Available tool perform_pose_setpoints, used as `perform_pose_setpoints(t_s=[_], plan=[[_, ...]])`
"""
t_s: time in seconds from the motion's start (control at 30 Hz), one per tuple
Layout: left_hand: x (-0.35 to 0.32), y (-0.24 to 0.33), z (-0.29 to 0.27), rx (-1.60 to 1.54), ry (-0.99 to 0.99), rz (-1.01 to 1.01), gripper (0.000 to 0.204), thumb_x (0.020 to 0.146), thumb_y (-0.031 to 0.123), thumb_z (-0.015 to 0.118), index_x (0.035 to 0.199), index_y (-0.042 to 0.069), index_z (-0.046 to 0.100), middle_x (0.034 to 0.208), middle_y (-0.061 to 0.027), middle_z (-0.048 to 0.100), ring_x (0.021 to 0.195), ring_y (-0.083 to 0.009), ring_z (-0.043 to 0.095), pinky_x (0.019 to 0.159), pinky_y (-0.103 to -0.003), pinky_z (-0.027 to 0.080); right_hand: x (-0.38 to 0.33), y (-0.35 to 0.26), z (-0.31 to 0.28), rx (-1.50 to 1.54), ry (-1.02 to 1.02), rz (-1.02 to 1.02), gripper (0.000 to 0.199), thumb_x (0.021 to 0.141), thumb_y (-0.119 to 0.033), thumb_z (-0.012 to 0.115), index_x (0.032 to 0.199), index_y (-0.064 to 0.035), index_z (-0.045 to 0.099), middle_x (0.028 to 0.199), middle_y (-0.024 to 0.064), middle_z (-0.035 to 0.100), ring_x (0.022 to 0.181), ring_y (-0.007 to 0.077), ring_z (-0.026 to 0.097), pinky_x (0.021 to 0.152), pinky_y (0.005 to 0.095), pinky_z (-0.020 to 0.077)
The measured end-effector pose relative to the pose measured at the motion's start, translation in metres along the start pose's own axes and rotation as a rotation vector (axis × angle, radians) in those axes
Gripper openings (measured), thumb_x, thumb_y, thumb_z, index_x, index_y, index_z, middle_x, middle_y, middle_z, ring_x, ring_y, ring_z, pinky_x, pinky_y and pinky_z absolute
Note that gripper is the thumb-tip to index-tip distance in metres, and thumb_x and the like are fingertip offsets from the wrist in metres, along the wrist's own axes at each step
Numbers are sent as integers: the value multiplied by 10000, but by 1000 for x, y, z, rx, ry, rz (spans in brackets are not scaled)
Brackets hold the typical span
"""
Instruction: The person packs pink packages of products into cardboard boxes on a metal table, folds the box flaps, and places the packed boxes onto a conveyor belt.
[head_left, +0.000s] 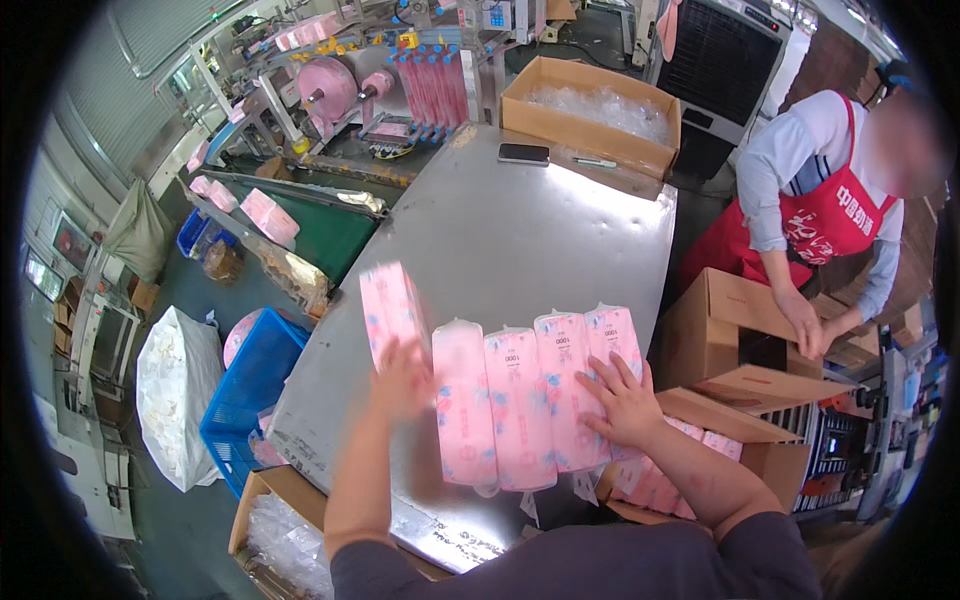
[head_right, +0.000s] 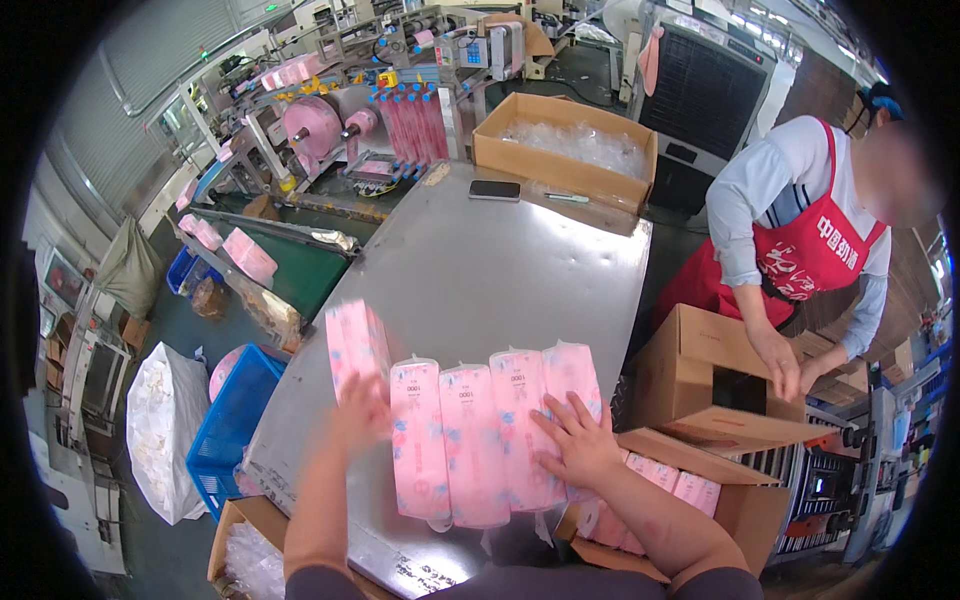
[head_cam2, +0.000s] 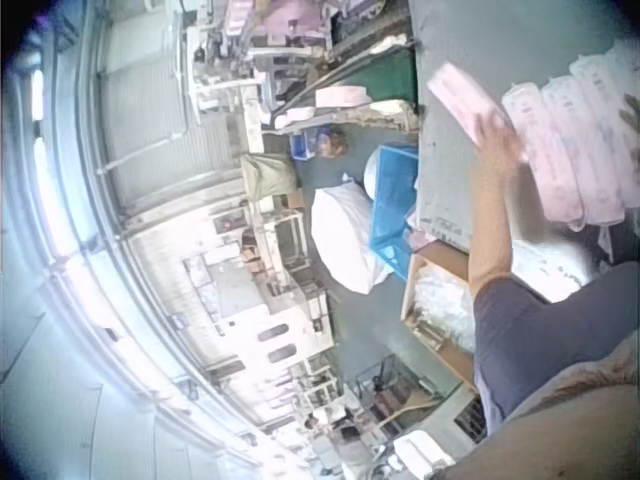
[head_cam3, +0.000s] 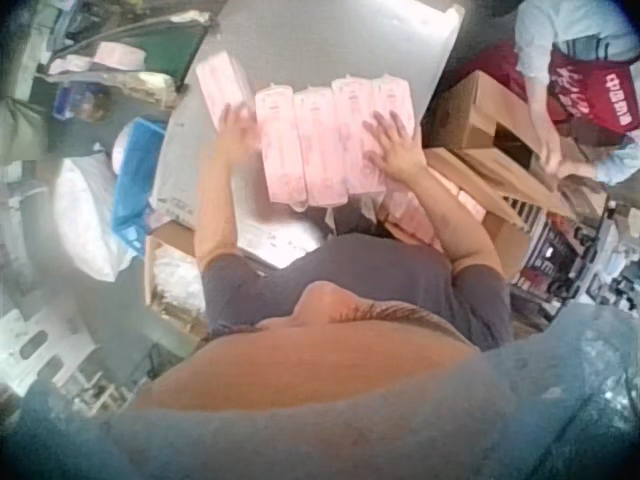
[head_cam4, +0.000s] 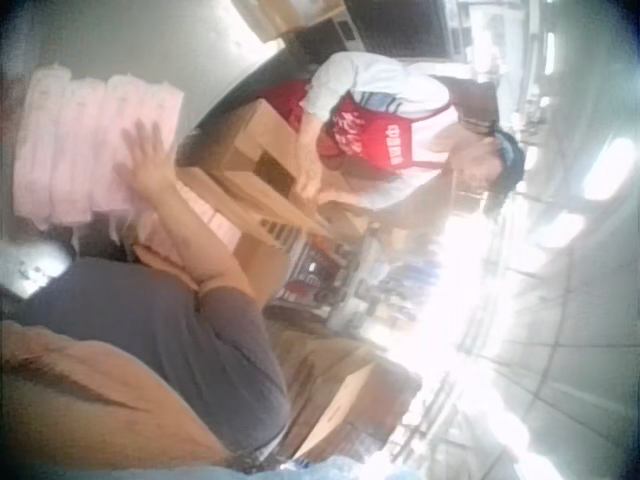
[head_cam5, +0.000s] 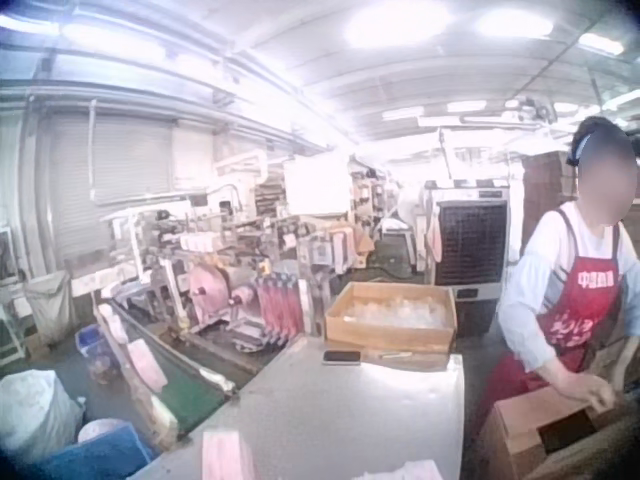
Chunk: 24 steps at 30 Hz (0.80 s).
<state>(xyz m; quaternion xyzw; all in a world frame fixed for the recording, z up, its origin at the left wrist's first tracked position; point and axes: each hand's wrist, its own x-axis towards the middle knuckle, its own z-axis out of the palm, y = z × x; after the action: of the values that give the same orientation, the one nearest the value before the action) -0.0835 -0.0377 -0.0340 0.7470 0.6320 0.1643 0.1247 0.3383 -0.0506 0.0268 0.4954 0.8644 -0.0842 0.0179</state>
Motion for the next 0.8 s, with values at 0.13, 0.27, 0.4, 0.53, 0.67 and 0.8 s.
perform_pose_setpoints(t_s=[0.13, 0.27, 0.4, 0.53, 0.67, 0.8], plan=[[-93, 101, -26, 34, -26, -78, 456, 811, 507, 697, 937, 69, 691, 1480, -97, 424, 1413, -410, 296, 1020, -744, 245, -3, 0, 1, 0, 11, -60, 699, 884, -608, 513, 1503, -315, 370, 1588, 24, 289, 1473, 307, 230, 1119, 689, 135], [-135, 140, -27, 136, -112, -260, 617, 825, 504, 688, 1203, 29, 581, 1502, -148, 390, 1432, -408, 270, 1073, -709, 147, -16, 0, -3, 9, -96, -115, 686, 898, -617, 490, 1503, -317, 369, 1593, 13, 278, 1482, 296, 199, 1129, 679, 128], [-122, 162, -9, 170, -78, -189, 869, 864, 534, 634, 1471, -4, 320, 1568, -203, 276, 1475, -396, 193, 1146, -644, 89, -17, 1, 1, -11, -43, -149, 687, 900, -625, 484, 1502, -313, 371, 1589, 11, 280, 1479, 290, 202, 1136, 671, 129], [-105, 165, 8, 188, -76, -138, 943, 884, 596, 576, 1504, -41, 261, 1566, -217, 279, 1465, -378, 234, 1194, -503, 141, -18, 5, 2, 30, -9, -160, 675, 893, -606, 513, 1483, -294, 408, 1576, 17, 307, 1472, 293, 223, 1125, 683, 140], [-101, 162, 7, 156, -76, -126, 966, 883, 595, 571, 1487, -88, 250, 1563, -270, 239, 1473, -400, 198, 1187, -518, 166, -19, 7, 4, 37, 34, -164, 660, 887, -593, 532, 1460, -279, 443, 1563, 21, 333, 1469, 296, 234, 1118, 689, 150], [-90, 155, 7, 139, -49, -125, 941, 874, 568, 603, 1476, -81, 284, 1558, -273, 247, 1468, -402, 209, 1187, -517, 172, -19, 4, 5, 41, 26, -160, 662, 885, -595, 534, 1458, -275, 447, 1563, 21, 335, 1471, 295, 230, 1114, 692, 155]])
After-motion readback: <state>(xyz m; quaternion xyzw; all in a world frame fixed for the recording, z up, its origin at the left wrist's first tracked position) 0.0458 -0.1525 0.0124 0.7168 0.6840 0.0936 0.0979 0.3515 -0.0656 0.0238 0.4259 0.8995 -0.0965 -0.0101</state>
